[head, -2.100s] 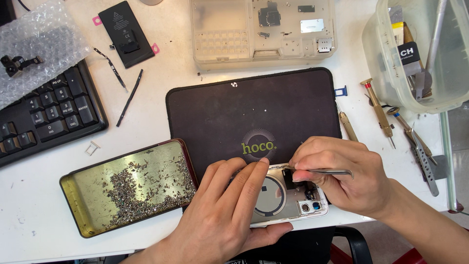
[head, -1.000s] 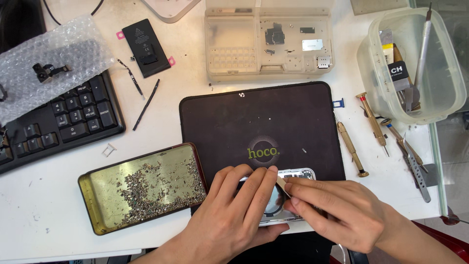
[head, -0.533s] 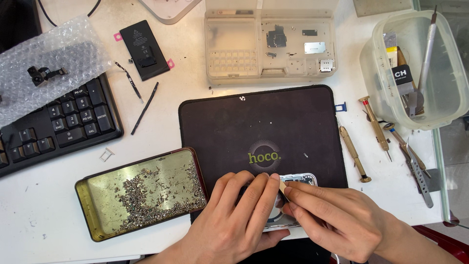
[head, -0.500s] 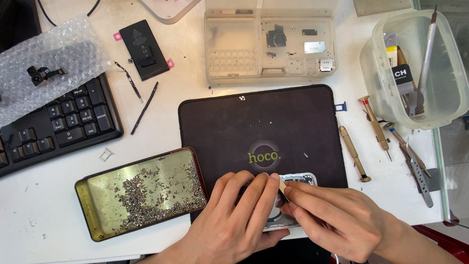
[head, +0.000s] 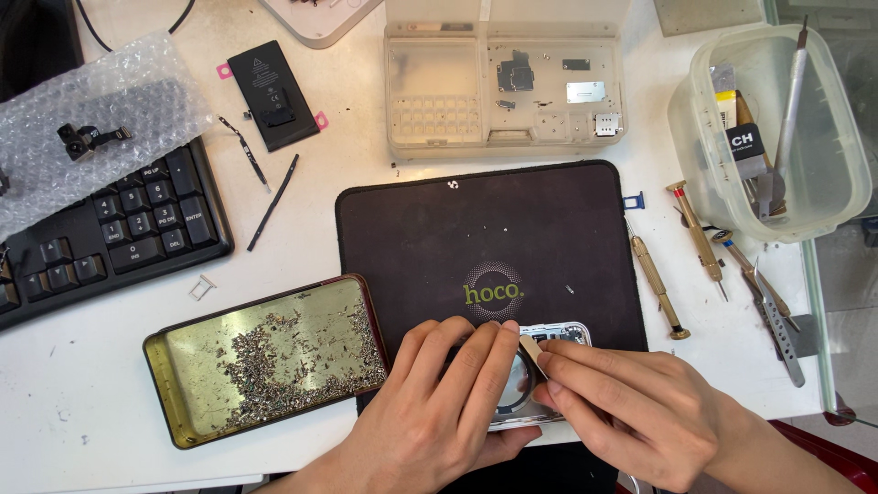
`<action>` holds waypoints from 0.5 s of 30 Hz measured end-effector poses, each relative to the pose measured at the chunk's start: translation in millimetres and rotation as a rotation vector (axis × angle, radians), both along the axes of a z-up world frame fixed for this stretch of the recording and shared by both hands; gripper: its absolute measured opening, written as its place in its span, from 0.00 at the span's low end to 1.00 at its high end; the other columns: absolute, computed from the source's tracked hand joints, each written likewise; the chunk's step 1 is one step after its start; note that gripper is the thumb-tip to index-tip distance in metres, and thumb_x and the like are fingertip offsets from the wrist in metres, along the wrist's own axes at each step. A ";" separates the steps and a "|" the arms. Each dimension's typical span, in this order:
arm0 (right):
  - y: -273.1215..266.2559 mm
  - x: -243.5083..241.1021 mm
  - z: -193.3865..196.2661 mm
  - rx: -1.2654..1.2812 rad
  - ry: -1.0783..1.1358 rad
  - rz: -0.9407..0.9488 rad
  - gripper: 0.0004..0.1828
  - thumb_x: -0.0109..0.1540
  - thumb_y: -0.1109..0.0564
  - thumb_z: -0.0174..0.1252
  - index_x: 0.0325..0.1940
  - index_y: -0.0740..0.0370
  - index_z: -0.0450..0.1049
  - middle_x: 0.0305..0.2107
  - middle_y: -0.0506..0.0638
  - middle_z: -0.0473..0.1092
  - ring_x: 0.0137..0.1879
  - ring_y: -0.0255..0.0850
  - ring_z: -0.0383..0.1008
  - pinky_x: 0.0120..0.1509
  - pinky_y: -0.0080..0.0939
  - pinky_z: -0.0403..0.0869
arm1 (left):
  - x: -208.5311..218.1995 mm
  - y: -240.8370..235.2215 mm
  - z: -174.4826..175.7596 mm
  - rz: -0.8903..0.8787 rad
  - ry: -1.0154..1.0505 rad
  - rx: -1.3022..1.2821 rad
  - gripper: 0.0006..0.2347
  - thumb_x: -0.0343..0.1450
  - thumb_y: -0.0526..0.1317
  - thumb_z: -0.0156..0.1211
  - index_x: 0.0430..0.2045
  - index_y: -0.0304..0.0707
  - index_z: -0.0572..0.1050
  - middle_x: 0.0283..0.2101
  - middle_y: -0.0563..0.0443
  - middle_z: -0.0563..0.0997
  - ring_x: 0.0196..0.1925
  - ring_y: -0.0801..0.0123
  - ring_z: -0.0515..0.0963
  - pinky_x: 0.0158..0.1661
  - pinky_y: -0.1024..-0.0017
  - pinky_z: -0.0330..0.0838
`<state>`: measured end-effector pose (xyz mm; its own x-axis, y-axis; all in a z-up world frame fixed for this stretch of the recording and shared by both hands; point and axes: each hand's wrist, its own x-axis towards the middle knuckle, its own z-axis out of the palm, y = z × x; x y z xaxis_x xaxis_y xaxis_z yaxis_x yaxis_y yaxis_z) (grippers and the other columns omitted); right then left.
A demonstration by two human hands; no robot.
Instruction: The person uses tweezers to carefully manipulate small internal components of a disassembled smartphone on a workbench. They repeatedly adjust and reposition tiny parts within the device's chassis.
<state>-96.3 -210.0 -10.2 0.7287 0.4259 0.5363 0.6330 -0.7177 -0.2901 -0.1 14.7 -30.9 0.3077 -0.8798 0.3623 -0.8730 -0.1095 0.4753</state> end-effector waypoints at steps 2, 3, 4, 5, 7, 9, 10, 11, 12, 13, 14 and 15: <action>-0.5 1.1 0.3 -0.012 -0.005 0.002 0.12 0.57 0.61 0.71 0.35 0.72 0.75 0.34 0.65 0.77 0.44 0.52 0.83 0.45 0.49 0.83 | -0.5 0.3 -0.5 0.002 -0.014 0.001 0.34 0.68 0.54 0.70 0.55 0.14 0.70 0.53 0.27 0.76 0.55 0.43 0.75 0.53 0.48 0.71; -0.8 1.5 0.2 -0.017 -0.009 0.002 0.12 0.58 0.62 0.71 0.35 0.72 0.75 0.34 0.65 0.76 0.44 0.52 0.83 0.45 0.48 0.82 | -0.8 0.5 -0.9 0.001 -0.013 0.001 0.34 0.68 0.54 0.70 0.55 0.14 0.70 0.53 0.27 0.76 0.55 0.42 0.75 0.53 0.48 0.71; -0.9 1.9 0.2 -0.022 -0.013 0.001 0.11 0.58 0.62 0.71 0.35 0.72 0.75 0.34 0.66 0.76 0.44 0.52 0.83 0.45 0.48 0.81 | -0.8 0.7 -1.2 0.000 -0.013 0.001 0.34 0.68 0.54 0.70 0.55 0.15 0.71 0.53 0.27 0.76 0.55 0.42 0.75 0.53 0.48 0.71; -1.2 2.1 0.4 -0.027 -0.017 0.004 0.11 0.58 0.62 0.71 0.34 0.72 0.75 0.34 0.66 0.76 0.44 0.53 0.83 0.45 0.48 0.81 | -1.0 0.7 -1.4 0.000 -0.012 0.001 0.34 0.68 0.54 0.70 0.55 0.15 0.71 0.53 0.27 0.77 0.55 0.42 0.75 0.53 0.48 0.71; -1.8 2.1 0.9 -0.038 -0.024 0.010 0.12 0.58 0.62 0.71 0.34 0.73 0.75 0.35 0.67 0.76 0.44 0.53 0.83 0.45 0.48 0.81 | -1.2 0.5 -1.8 0.000 -0.011 -0.002 0.34 0.68 0.54 0.70 0.55 0.15 0.71 0.53 0.27 0.77 0.55 0.42 0.75 0.53 0.48 0.71; -0.8 1.1 1.2 -0.032 -0.024 0.014 0.11 0.58 0.62 0.71 0.34 0.72 0.75 0.35 0.67 0.76 0.44 0.53 0.83 0.45 0.48 0.81 | -1.2 0.6 -1.8 0.000 -0.008 -0.003 0.34 0.68 0.54 0.70 0.54 0.15 0.71 0.53 0.27 0.77 0.55 0.42 0.75 0.53 0.48 0.71; -0.2 0.8 1.2 -0.028 -0.023 0.017 0.11 0.58 0.62 0.71 0.34 0.72 0.75 0.35 0.66 0.76 0.45 0.53 0.83 0.45 0.48 0.81 | -1.1 0.6 -1.8 0.000 -0.006 -0.003 0.34 0.67 0.54 0.70 0.55 0.15 0.71 0.53 0.27 0.77 0.55 0.42 0.75 0.53 0.48 0.71; 0.1 0.9 1.0 -0.026 -0.023 0.017 0.11 0.58 0.62 0.71 0.34 0.72 0.75 0.35 0.67 0.76 0.45 0.53 0.83 0.45 0.48 0.81 | -1.0 0.6 -1.8 0.000 -0.005 -0.003 0.34 0.67 0.54 0.70 0.55 0.15 0.71 0.53 0.27 0.77 0.55 0.42 0.75 0.53 0.48 0.71; 0.2 1.3 0.6 -0.024 -0.023 0.018 0.11 0.58 0.62 0.71 0.34 0.72 0.75 0.35 0.67 0.76 0.45 0.53 0.83 0.45 0.48 0.81 | -1.0 0.6 -1.9 0.000 -0.006 -0.005 0.33 0.67 0.54 0.70 0.54 0.15 0.71 0.53 0.27 0.77 0.55 0.42 0.75 0.53 0.48 0.71; 0.1 1.8 0.4 -0.022 -0.023 0.018 0.11 0.58 0.62 0.70 0.34 0.72 0.76 0.35 0.68 0.76 0.45 0.53 0.83 0.45 0.48 0.81 | -1.0 0.6 -2.1 0.000 -0.007 -0.008 0.33 0.68 0.54 0.70 0.54 0.15 0.71 0.53 0.27 0.77 0.55 0.42 0.75 0.53 0.48 0.71; -0.3 1.8 0.4 -0.023 -0.023 0.019 0.11 0.58 0.62 0.70 0.33 0.73 0.75 0.35 0.68 0.76 0.44 0.54 0.83 0.45 0.48 0.81 | -1.2 0.5 -2.3 -0.001 -0.007 -0.010 0.33 0.68 0.53 0.70 0.54 0.14 0.71 0.53 0.27 0.76 0.55 0.42 0.75 0.53 0.48 0.71; -0.8 1.9 0.4 -0.025 -0.022 0.019 0.11 0.58 0.63 0.70 0.33 0.73 0.75 0.35 0.68 0.76 0.44 0.54 0.83 0.44 0.48 0.81 | -1.5 0.4 -2.5 0.000 -0.006 -0.009 0.33 0.68 0.54 0.70 0.54 0.14 0.71 0.53 0.27 0.76 0.55 0.42 0.75 0.53 0.48 0.71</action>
